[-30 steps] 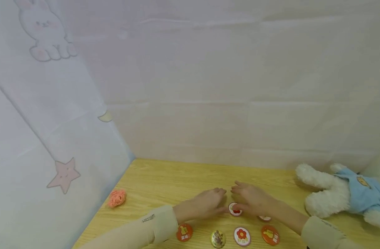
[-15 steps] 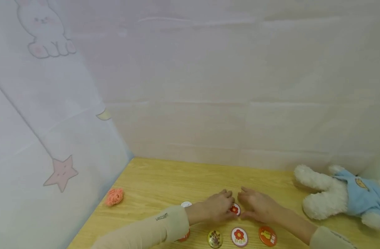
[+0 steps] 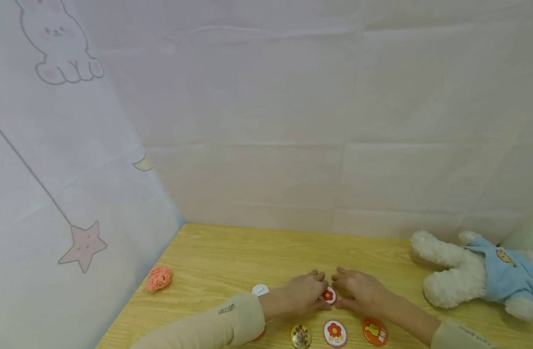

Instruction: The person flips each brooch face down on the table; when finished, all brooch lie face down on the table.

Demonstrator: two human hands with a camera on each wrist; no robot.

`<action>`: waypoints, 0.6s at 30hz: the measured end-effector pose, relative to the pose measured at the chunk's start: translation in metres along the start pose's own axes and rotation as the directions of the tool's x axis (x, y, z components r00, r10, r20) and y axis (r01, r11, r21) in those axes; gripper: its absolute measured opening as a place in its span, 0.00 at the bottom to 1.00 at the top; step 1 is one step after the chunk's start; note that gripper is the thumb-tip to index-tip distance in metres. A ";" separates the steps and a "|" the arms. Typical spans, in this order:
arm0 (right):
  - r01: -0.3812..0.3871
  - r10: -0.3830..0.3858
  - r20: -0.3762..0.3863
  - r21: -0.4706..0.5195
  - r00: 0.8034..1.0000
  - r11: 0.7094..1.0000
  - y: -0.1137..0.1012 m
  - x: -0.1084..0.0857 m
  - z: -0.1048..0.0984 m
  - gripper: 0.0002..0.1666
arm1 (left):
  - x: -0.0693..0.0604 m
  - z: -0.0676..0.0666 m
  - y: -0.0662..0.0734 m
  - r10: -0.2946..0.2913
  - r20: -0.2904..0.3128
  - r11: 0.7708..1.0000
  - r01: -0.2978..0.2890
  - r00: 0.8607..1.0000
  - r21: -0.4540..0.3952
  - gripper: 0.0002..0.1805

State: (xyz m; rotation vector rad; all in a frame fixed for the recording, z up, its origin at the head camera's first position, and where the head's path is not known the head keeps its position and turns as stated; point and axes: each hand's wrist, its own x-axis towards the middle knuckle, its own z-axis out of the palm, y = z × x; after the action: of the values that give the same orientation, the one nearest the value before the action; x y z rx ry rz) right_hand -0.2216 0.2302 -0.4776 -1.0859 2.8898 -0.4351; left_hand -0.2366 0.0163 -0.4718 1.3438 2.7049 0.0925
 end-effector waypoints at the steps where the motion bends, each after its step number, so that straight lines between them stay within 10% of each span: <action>1: 0.007 -0.007 -0.007 -0.004 1.000 1.000 0.000 0.000 0.001 0.28 | 0.000 0.001 0.000 -0.007 -0.010 1.000 0.007 1.000 0.009 0.33; 11: 0.024 -0.024 -0.040 0.000 0.999 1.000 -0.005 0.003 0.003 0.23 | -0.005 0.007 -0.003 -0.021 -0.150 1.000 0.022 0.988 0.007 0.20; 18: 0.028 -0.029 -0.059 -0.014 0.998 1.000 -0.006 0.007 0.005 0.24 | -0.002 0.002 -0.006 -0.011 -0.122 0.996 0.000 0.992 -0.089 0.19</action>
State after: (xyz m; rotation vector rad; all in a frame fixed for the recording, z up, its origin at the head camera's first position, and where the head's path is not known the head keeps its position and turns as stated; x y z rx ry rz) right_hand -0.2227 0.2201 -0.4802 -1.1364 2.9360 -0.4581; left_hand -0.2398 0.0107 -0.4739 1.3475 2.7674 0.3005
